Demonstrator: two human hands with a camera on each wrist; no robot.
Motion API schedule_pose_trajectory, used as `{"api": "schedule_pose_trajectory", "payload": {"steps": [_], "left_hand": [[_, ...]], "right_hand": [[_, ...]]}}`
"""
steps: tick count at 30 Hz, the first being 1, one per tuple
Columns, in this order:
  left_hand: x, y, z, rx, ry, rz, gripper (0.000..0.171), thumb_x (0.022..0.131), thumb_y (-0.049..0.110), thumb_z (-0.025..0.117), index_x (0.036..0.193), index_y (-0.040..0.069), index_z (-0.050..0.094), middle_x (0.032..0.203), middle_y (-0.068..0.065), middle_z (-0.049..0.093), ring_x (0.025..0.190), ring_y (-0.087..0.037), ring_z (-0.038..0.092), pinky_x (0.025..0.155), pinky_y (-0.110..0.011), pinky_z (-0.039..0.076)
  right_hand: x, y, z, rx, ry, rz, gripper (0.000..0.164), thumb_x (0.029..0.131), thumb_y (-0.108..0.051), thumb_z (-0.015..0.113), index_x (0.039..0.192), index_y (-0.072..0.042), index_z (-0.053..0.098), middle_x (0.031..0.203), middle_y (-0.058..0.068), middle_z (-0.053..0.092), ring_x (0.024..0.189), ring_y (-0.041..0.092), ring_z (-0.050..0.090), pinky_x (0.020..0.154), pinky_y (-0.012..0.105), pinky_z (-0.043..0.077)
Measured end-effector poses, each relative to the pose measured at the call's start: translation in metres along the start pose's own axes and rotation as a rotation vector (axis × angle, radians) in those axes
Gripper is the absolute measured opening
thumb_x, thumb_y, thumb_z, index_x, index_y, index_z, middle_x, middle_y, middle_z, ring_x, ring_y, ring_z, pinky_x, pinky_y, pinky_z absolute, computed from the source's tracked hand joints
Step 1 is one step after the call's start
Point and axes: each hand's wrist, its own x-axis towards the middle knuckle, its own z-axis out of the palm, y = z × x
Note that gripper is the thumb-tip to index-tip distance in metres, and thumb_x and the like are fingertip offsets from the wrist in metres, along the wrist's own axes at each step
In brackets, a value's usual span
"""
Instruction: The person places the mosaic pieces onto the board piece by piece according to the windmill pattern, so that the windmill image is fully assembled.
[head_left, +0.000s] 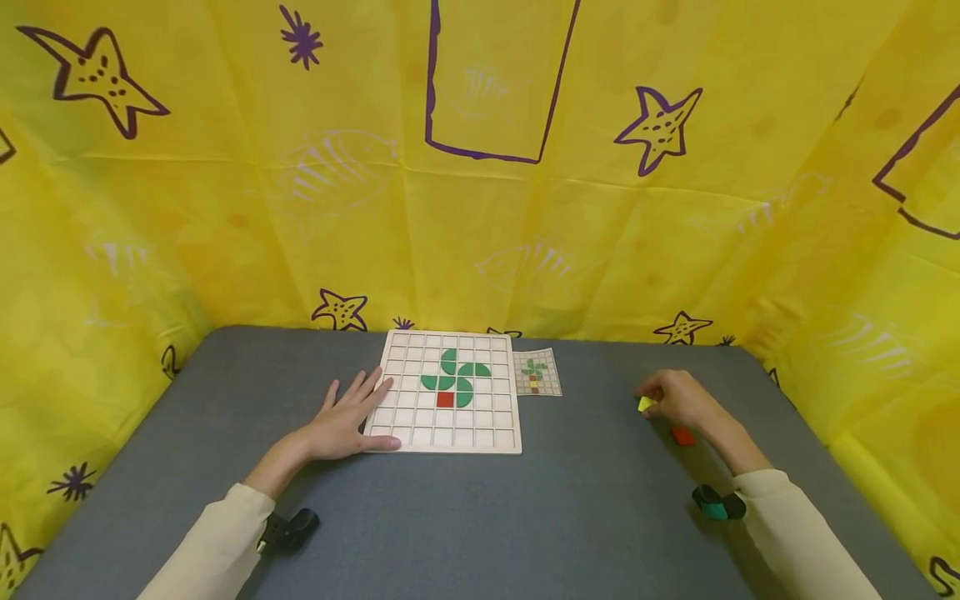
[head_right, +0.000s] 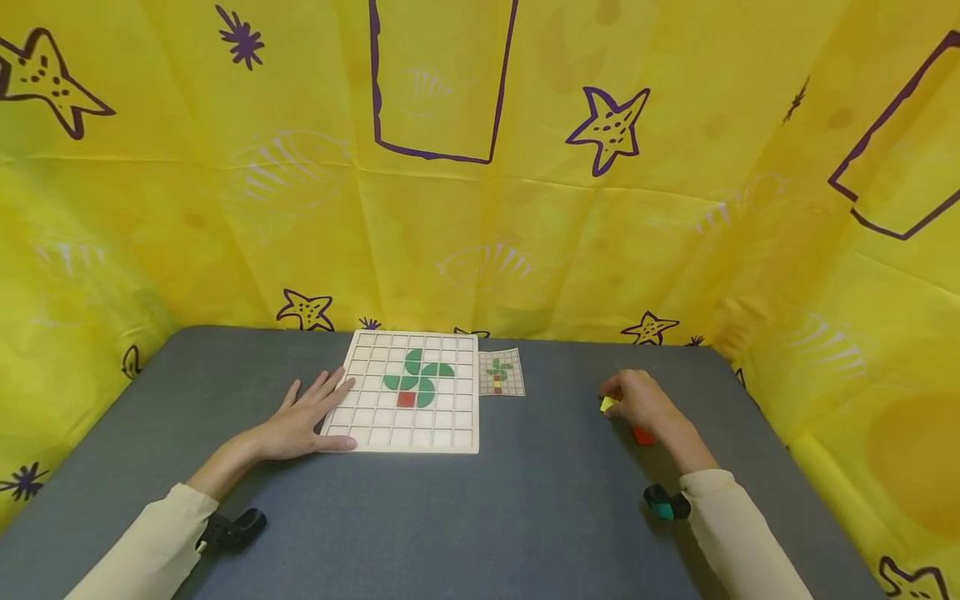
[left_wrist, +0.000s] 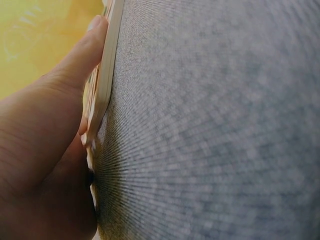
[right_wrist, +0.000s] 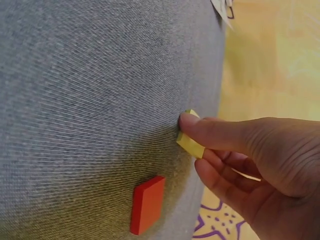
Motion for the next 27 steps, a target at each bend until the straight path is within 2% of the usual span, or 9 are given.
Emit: {"api": "schedule_pose_trajectory", "payload": {"steps": [5,10,14,18,22,27], "left_hand": [[0.0,0.001,0.0,0.001,0.004,0.004,0.104,0.083,0.061,0.067,0.156,0.003,0.021,0.162,-0.022,0.007,0.147,-0.046,0.001,0.109,-0.067,-0.01],[-0.001,0.001,-0.002,-0.003,0.009,0.003,0.103,0.083,0.06,0.067,0.155,0.003,0.021,0.162,-0.023,0.007,0.147,-0.047,0.002,0.109,-0.068,-0.01],[0.0,0.0,-0.001,-0.002,0.008,0.002,0.104,0.083,0.061,0.067,0.156,0.003,0.021,0.162,-0.022,0.007,0.147,-0.047,0.001,0.109,-0.068,-0.01],[0.0,-0.001,0.0,0.0,0.012,0.008,0.104,0.083,0.061,0.067,0.156,0.003,0.021,0.162,-0.022,0.007,0.147,-0.046,0.001,0.109,-0.067,-0.01],[0.0,-0.001,0.0,-0.002,0.02,0.011,0.103,0.083,0.06,0.067,0.155,0.003,0.021,0.162,-0.023,0.007,0.146,-0.047,0.002,0.109,-0.068,-0.01],[-0.001,-0.001,0.0,-0.001,0.018,0.008,0.103,0.083,0.06,0.067,0.155,0.003,0.021,0.162,-0.023,0.007,0.147,-0.047,0.002,0.109,-0.068,-0.01]], "right_hand": [[0.001,-0.001,-0.003,-0.001,-0.005,-0.003,0.022,0.074,-0.001,0.082,0.095,0.003,0.075,0.087,0.01,0.072,0.077,0.025,0.066,0.069,0.041,0.056],[0.001,-0.004,-0.009,0.03,-0.004,0.008,0.012,0.08,0.0,0.076,0.092,0.002,0.076,0.083,0.01,0.074,0.072,0.021,0.068,0.064,0.038,0.057],[0.004,-0.006,-0.014,0.052,0.002,0.0,0.011,0.083,-0.001,0.075,0.093,0.003,0.077,0.083,0.01,0.074,0.073,0.022,0.07,0.065,0.038,0.057],[0.008,-0.009,-0.014,0.087,0.055,-0.015,0.012,0.084,-0.005,0.075,0.094,0.002,0.077,0.084,0.009,0.075,0.075,0.021,0.07,0.065,0.032,0.056],[0.011,-0.016,-0.008,0.169,0.125,-0.008,0.015,0.086,-0.008,0.075,0.098,0.0,0.077,0.088,0.008,0.075,0.076,0.019,0.069,0.065,0.027,0.055],[0.015,-0.03,0.002,0.234,0.165,0.001,0.017,0.086,-0.011,0.075,0.1,-0.001,0.076,0.09,0.008,0.075,0.08,0.021,0.07,0.067,0.025,0.055]]}}
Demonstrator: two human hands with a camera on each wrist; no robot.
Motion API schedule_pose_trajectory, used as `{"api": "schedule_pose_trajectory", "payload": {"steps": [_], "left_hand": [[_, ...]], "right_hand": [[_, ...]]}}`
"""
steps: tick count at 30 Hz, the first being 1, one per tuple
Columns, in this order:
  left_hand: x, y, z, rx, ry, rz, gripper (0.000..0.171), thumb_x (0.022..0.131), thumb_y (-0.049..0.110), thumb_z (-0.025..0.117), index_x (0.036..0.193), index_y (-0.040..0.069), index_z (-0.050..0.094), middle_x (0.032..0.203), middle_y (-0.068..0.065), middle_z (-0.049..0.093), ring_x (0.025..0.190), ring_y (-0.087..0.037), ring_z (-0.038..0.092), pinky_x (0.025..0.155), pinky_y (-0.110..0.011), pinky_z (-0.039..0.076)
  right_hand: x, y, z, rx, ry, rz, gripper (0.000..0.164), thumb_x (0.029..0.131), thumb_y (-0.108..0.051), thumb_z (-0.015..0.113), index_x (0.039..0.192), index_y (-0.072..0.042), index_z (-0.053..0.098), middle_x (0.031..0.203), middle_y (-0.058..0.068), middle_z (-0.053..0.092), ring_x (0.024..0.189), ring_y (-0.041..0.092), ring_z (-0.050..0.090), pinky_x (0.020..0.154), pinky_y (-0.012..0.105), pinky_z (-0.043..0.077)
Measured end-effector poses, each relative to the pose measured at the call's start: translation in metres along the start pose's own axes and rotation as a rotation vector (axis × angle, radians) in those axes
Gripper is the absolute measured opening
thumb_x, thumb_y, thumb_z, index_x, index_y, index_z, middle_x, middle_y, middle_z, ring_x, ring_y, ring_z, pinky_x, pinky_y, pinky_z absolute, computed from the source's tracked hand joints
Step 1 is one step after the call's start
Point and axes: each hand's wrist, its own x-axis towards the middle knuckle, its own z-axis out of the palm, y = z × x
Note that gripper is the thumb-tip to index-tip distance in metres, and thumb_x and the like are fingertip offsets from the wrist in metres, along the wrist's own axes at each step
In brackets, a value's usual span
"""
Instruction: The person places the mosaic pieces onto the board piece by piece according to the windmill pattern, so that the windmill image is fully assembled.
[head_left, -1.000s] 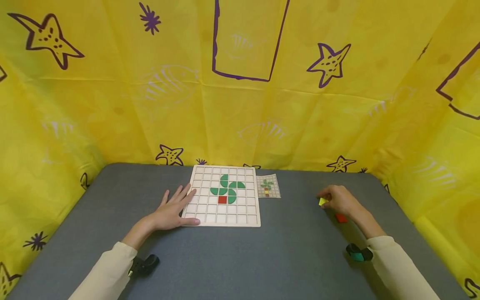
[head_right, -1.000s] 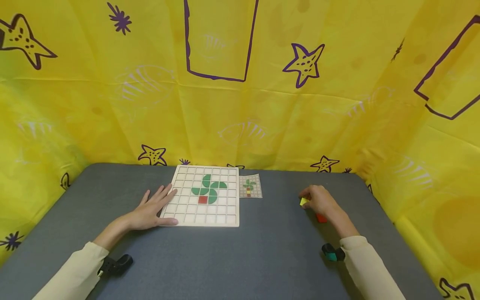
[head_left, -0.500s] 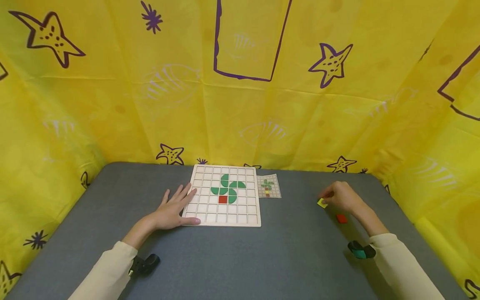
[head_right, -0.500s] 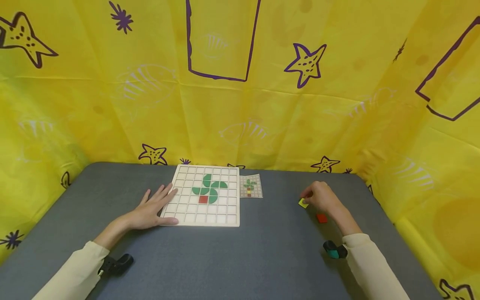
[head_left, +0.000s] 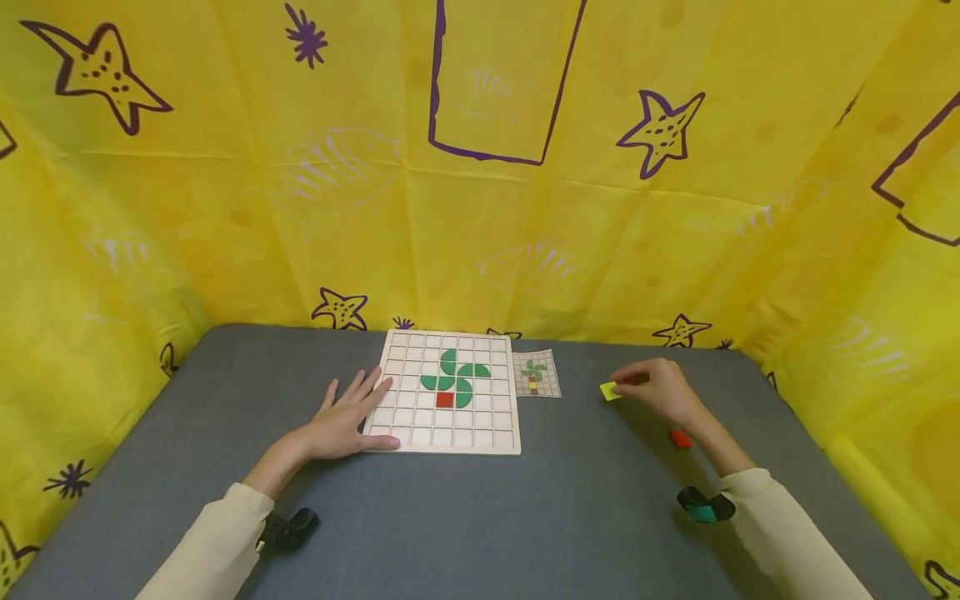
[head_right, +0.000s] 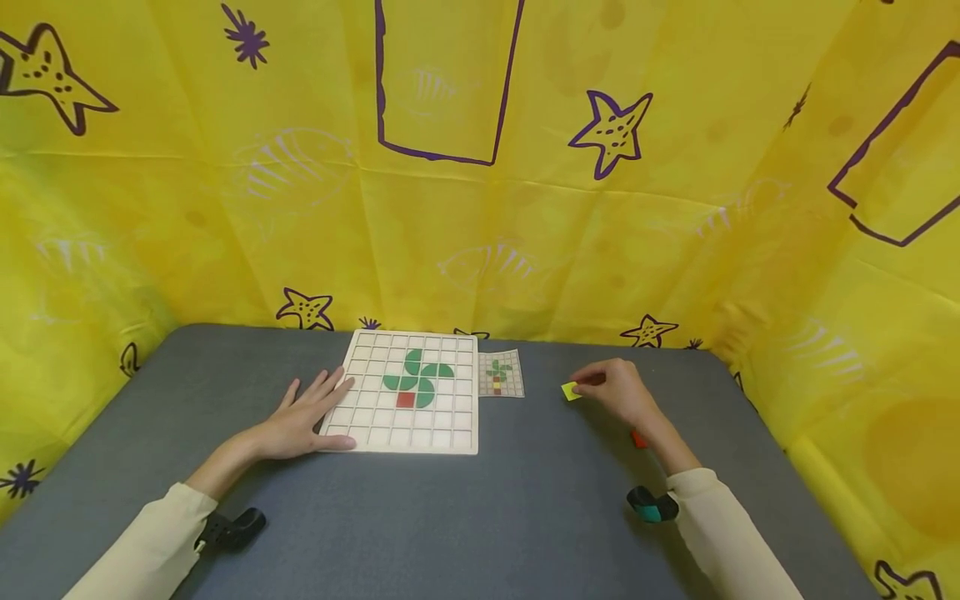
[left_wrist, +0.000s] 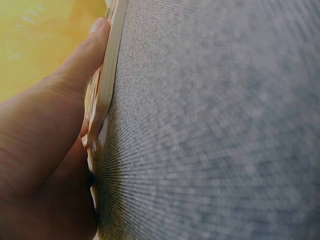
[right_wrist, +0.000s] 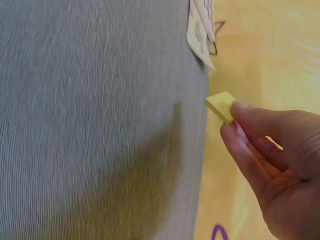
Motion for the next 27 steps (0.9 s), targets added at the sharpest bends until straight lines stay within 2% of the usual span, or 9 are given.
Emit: {"api": "schedule_pose_trajectory", "payload": {"steps": [7,11,18,24,27], "left_hand": [[0.0,0.0,0.001,0.004,-0.008,-0.001,0.103,0.084,0.06,0.067,0.156,0.003,0.02,0.162,-0.022,0.007,0.147,-0.046,0.001,0.109,-0.067,-0.01],[0.001,-0.001,0.003,0.003,-0.01,0.002,0.103,0.084,0.06,0.067,0.156,0.003,0.02,0.162,-0.022,0.006,0.147,-0.046,0.001,0.109,-0.067,-0.011],[0.001,-0.002,0.002,0.002,-0.01,-0.004,0.104,0.083,0.061,0.067,0.156,0.003,0.02,0.162,-0.021,0.006,0.147,-0.046,0.001,0.109,-0.067,-0.012],[0.001,-0.001,0.002,0.005,-0.015,-0.008,0.105,0.083,0.062,0.066,0.156,0.003,0.02,0.162,-0.022,0.005,0.147,-0.046,0.0,0.109,-0.067,-0.011],[0.0,0.0,0.001,0.0,-0.02,-0.005,0.104,0.083,0.062,0.066,0.156,0.003,0.019,0.162,-0.022,0.005,0.147,-0.046,0.0,0.109,-0.067,-0.011]], "right_hand": [[0.01,-0.01,0.022,-0.001,0.055,0.006,0.013,0.085,-0.012,0.077,0.096,-0.005,0.078,0.087,0.005,0.075,0.078,0.019,0.07,0.067,0.027,0.056],[0.015,-0.019,0.036,0.034,0.062,0.013,0.011,0.085,-0.011,0.077,0.094,-0.006,0.078,0.086,0.005,0.075,0.077,0.017,0.07,0.066,0.027,0.056],[0.019,-0.049,0.061,0.164,0.131,-0.015,0.013,0.083,-0.008,0.078,0.096,-0.004,0.077,0.09,0.007,0.075,0.077,0.018,0.07,0.064,0.026,0.055],[0.026,-0.071,0.081,0.233,0.131,-0.009,0.015,0.083,-0.008,0.078,0.097,-0.004,0.078,0.092,0.008,0.075,0.078,0.019,0.07,0.064,0.025,0.055],[0.031,-0.079,0.09,0.272,0.137,0.011,0.013,0.083,-0.008,0.078,0.095,-0.003,0.078,0.091,0.009,0.075,0.077,0.02,0.07,0.065,0.029,0.056]]}}
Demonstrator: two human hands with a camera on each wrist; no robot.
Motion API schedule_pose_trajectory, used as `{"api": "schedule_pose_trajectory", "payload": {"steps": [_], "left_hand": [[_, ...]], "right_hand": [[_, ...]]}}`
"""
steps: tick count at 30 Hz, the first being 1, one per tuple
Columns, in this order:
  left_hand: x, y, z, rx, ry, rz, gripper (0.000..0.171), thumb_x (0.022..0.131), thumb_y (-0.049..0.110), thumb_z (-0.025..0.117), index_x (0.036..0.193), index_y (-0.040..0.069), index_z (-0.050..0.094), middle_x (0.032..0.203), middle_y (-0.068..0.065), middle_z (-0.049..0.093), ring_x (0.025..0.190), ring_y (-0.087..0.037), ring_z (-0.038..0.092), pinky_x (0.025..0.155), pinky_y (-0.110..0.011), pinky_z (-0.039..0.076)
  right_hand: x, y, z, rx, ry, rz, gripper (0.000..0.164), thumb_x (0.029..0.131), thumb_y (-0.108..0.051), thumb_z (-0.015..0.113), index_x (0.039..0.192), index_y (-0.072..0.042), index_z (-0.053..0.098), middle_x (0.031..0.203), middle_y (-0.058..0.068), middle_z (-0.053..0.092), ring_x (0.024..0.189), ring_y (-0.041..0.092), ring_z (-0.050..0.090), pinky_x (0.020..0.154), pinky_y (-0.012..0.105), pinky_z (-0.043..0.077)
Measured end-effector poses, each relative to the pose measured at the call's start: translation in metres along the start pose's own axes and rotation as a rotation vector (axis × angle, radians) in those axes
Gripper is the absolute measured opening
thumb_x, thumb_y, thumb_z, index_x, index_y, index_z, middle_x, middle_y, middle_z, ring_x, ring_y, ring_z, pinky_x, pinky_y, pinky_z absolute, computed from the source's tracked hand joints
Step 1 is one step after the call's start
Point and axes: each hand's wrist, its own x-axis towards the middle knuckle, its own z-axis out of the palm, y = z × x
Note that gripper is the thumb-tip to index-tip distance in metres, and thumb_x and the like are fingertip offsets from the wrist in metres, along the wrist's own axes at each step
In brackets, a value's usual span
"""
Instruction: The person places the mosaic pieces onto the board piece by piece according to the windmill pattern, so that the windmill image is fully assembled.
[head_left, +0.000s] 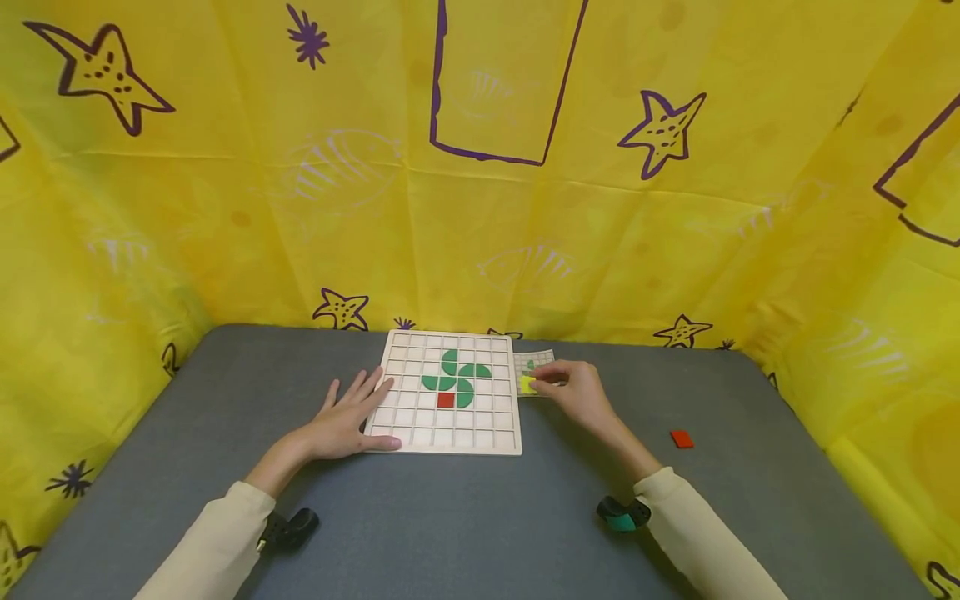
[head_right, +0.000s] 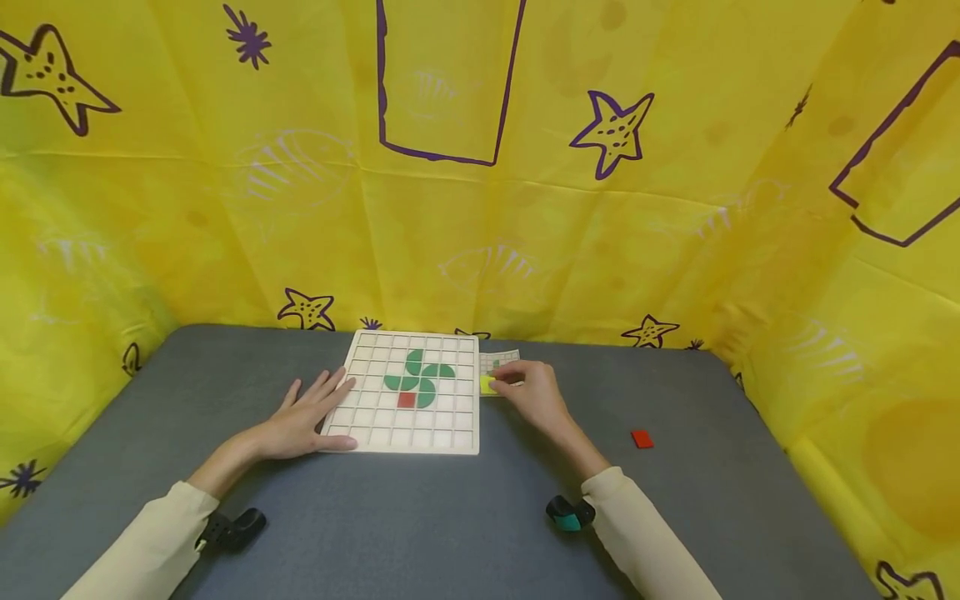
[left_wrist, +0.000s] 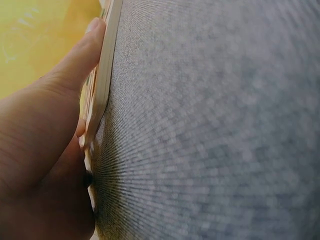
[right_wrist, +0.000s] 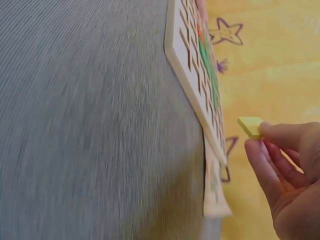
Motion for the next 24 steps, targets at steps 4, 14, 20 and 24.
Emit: {"api": "schedule_pose_trajectory", "payload": {"steps": [4,14,20,24], "left_hand": [[0.0,0.001,0.0,-0.001,0.001,0.0,0.103,0.084,0.06,0.067,0.156,0.003,0.02,0.162,-0.022,0.005,0.147,-0.046,0.001,0.109,-0.067,-0.01],[0.001,0.0,0.0,-0.007,0.013,0.003,0.104,0.083,0.06,0.068,0.155,0.002,0.021,0.162,-0.023,0.007,0.147,-0.047,0.001,0.108,-0.068,-0.01],[0.0,-0.001,0.0,0.004,0.02,0.008,0.104,0.083,0.06,0.068,0.155,0.002,0.021,0.162,-0.024,0.007,0.146,-0.047,0.001,0.108,-0.068,-0.01],[0.0,0.001,-0.001,0.003,0.02,0.008,0.104,0.083,0.06,0.068,0.155,0.001,0.021,0.161,-0.024,0.007,0.146,-0.047,0.001,0.108,-0.068,-0.01]], "right_hand": [[0.004,-0.006,0.018,0.093,0.001,0.035,0.011,0.084,-0.007,0.076,0.093,-0.002,0.077,0.089,0.011,0.074,0.075,0.021,0.071,0.068,0.036,0.058],[0.003,-0.022,0.055,0.154,-0.172,0.082,0.01,0.084,-0.007,0.076,0.093,-0.002,0.077,0.082,0.005,0.072,0.069,0.016,0.066,0.062,0.025,0.055],[0.002,-0.027,0.07,0.182,-0.245,0.038,0.012,0.086,-0.01,0.075,0.096,-0.003,0.077,0.086,0.007,0.072,0.072,0.017,0.067,0.064,0.026,0.056],[0.001,-0.032,0.082,0.233,-0.274,0.028,0.014,0.087,-0.01,0.075,0.096,0.0,0.077,0.088,0.011,0.073,0.073,0.021,0.069,0.065,0.03,0.058]]}}
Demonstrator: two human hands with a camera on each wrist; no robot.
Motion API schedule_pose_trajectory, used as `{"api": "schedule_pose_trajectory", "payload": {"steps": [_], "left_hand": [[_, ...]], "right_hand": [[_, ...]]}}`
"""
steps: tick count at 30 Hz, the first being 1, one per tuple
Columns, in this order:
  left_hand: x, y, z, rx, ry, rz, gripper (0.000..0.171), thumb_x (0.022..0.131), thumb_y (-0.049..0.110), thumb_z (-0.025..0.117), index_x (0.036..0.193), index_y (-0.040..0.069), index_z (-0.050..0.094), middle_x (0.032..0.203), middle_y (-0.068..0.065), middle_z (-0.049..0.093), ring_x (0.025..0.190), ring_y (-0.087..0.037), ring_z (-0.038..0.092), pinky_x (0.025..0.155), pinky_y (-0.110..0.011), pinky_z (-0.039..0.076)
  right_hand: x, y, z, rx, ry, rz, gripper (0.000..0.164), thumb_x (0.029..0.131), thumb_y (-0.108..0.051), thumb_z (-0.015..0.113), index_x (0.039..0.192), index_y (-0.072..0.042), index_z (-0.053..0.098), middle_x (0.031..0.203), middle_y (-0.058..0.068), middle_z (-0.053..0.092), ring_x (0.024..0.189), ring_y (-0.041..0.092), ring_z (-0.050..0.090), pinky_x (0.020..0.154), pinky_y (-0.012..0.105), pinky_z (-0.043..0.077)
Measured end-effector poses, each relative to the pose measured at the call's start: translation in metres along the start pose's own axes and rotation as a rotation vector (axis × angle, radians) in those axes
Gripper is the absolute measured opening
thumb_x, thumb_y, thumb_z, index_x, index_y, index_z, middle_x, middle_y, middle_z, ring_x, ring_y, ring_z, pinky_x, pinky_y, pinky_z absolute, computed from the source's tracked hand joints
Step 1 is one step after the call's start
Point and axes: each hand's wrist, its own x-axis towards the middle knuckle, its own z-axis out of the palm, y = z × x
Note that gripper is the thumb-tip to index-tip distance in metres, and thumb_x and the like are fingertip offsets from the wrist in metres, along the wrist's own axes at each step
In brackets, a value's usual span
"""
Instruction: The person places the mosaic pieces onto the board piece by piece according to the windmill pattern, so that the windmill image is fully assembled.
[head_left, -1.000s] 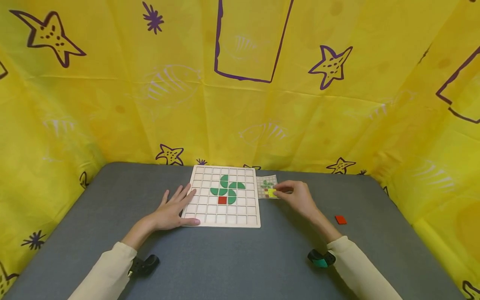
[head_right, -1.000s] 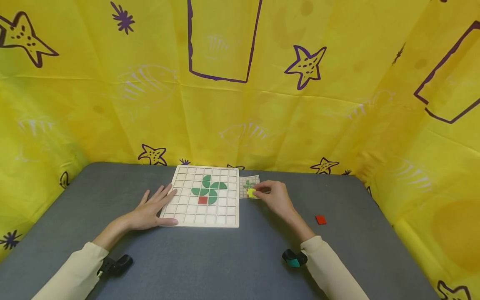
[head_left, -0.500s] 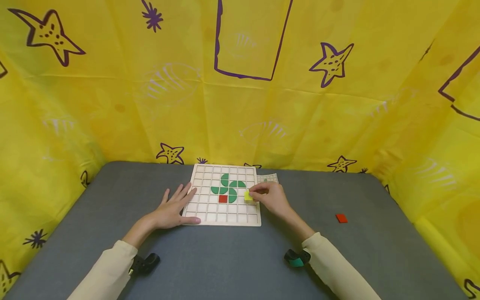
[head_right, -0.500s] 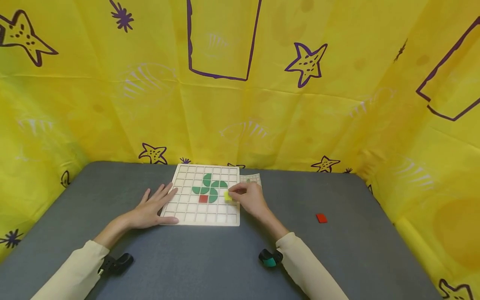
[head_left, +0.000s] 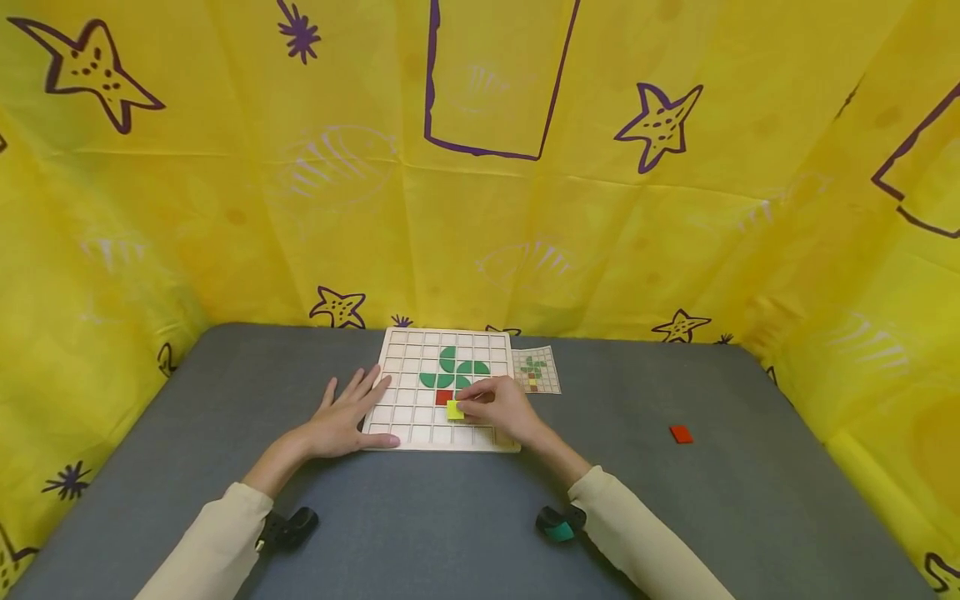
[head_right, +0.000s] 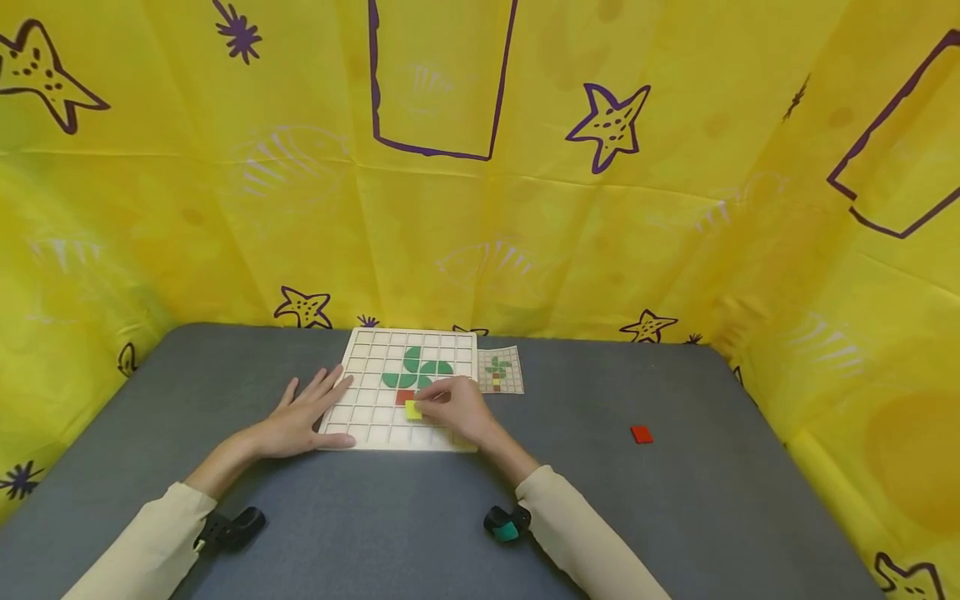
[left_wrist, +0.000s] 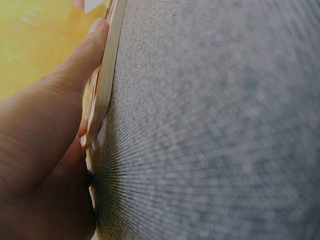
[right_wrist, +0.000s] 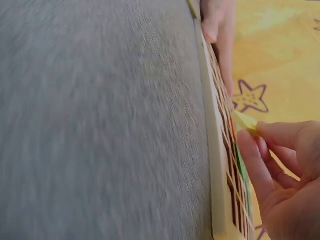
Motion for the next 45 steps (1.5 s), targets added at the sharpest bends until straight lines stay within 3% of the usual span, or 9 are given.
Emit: {"api": "schedule_pose_trajectory", "payload": {"steps": [2,5,11,18,24,33,38,45], "left_hand": [[0.0,0.001,0.0,-0.003,-0.003,-0.002,0.104,0.083,0.06,0.068,0.155,0.001,0.021,0.161,-0.024,0.007,0.146,-0.047,0.001,0.108,-0.068,-0.01],[0.001,0.001,0.001,-0.004,-0.01,-0.003,0.104,0.083,0.06,0.068,0.155,0.001,0.02,0.162,-0.024,0.006,0.146,-0.047,0.0,0.108,-0.068,-0.01],[0.004,0.002,0.003,-0.002,-0.02,-0.005,0.104,0.084,0.062,0.066,0.156,0.003,0.019,0.162,-0.022,0.005,0.147,-0.046,-0.001,0.109,-0.067,-0.011],[0.004,0.003,0.003,-0.022,-0.008,0.012,0.104,0.083,0.06,0.067,0.155,0.002,0.021,0.162,-0.022,0.006,0.147,-0.046,0.0,0.109,-0.067,-0.011],[0.001,0.0,0.005,-0.008,-0.001,0.009,0.103,0.084,0.06,0.067,0.155,0.002,0.021,0.162,-0.023,0.006,0.147,-0.046,0.0,0.108,-0.067,-0.011],[-0.004,-0.004,0.006,-0.009,0.011,0.002,0.105,0.082,0.06,0.069,0.155,0.002,0.021,0.162,-0.023,0.006,0.147,-0.046,0.0,0.108,-0.067,-0.011],[-0.002,-0.003,0.005,-0.02,0.0,0.007,0.105,0.082,0.06,0.069,0.155,0.001,0.02,0.162,-0.024,0.005,0.147,-0.047,0.0,0.108,-0.068,-0.011],[0.001,-0.002,0.003,-0.02,-0.003,0.007,0.106,0.082,0.06,0.069,0.155,0.002,0.02,0.162,-0.023,0.005,0.147,-0.046,-0.001,0.108,-0.067,-0.012]], "right_hand": [[0.001,0.0,0.005,-0.018,-0.001,0.0,0.013,0.086,-0.009,0.075,0.095,0.001,0.076,0.085,0.01,0.073,0.07,0.019,0.068,0.064,0.028,0.058],[0.003,-0.003,0.01,-0.132,0.017,-0.002,0.01,0.085,-0.012,0.077,0.09,-0.004,0.077,0.078,0.002,0.072,0.066,0.009,0.062,0.062,0.022,0.053],[0.006,-0.011,0.015,-0.301,0.042,-0.002,0.006,0.085,-0.015,0.078,0.083,-0.009,0.078,0.073,-0.005,0.069,0.065,0.006,0.058,0.062,0.023,0.048],[0.006,-0.016,0.021,-0.392,0.067,-0.009,0.007,0.083,-0.014,0.08,0.077,-0.011,0.078,0.069,-0.008,0.068,0.066,0.005,0.057,0.061,0.022,0.047],[0.008,-0.02,0.021,-0.409,0.03,-0.038,0.004,0.083,-0.013,0.078,0.08,-0.011,0.079,0.071,-0.008,0.07,0.069,0.004,0.058,0.064,0.021,0.048],[0.001,-0.013,-0.015,-0.315,-0.132,-0.088,0.009,0.087,-0.01,0.074,0.094,-0.008,0.079,0.087,-0.003,0.074,0.077,0.007,0.064,0.071,0.024,0.052],[-0.01,0.001,-0.039,-0.343,-0.093,-0.141,0.01,0.086,-0.008,0.074,0.095,-0.004,0.078,0.089,-0.001,0.074,0.078,0.007,0.064,0.072,0.025,0.053],[-0.028,0.01,-0.078,-0.414,-0.049,-0.113,0.01,0.087,-0.008,0.074,0.096,-0.005,0.077,0.093,0.0,0.074,0.083,0.012,0.066,0.075,0.027,0.054]]}}
